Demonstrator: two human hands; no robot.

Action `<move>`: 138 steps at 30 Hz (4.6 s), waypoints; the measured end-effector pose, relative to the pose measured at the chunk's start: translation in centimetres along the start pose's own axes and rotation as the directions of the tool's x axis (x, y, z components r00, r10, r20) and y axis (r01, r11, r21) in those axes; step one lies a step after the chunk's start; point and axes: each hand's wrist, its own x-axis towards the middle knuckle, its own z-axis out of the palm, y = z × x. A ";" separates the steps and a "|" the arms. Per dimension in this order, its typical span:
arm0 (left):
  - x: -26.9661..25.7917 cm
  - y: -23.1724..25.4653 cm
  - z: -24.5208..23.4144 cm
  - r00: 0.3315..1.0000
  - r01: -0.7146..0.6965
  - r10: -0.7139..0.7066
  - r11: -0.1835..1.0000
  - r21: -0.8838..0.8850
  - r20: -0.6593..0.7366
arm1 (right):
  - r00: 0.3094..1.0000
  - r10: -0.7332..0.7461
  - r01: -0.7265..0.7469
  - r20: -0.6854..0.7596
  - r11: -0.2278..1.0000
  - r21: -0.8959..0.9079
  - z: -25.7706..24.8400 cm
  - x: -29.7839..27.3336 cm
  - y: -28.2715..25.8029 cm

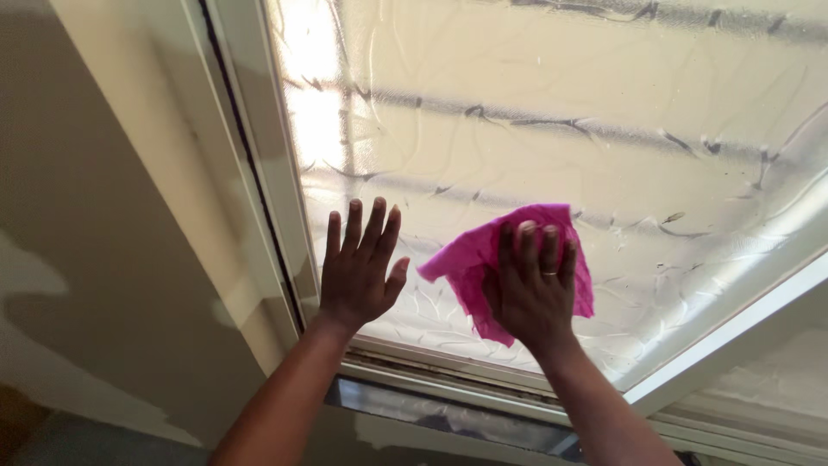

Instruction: The person wipes a frosted glass window and its metal frame using a pink cloth. They clean the glass surface with vertical and horizontal strokes, then focus on the bottom track and frame edges.

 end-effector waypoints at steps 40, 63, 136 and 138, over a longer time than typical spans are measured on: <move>-14.7 -5.5 -0.9 0.979 0.026 -0.001 0.992 -0.120 0.204 | 0.398 -0.778 0.763 0.486 0.575 0.295 8.8 -6.9 -16.1; -15.9 -4.9 1.2 0.992 -0.017 0.014 1.000 0.023 0.127 | 0.690 -0.536 -0.043 0.486 0.640 0.767 4.2 -11.7 -12.7; -18.9 -2.0 2.1 0.923 0.311 -0.181 0.870 -0.382 0.338 | 0.747 0.243 -0.493 0.619 0.827 0.270 2.5 -15.5 -17.3; -18.9 -1.9 2.2 0.909 0.328 -0.191 0.876 -0.353 0.370 | 0.722 0.204 -0.505 0.661 0.808 0.302 3.1 -13.8 -19.1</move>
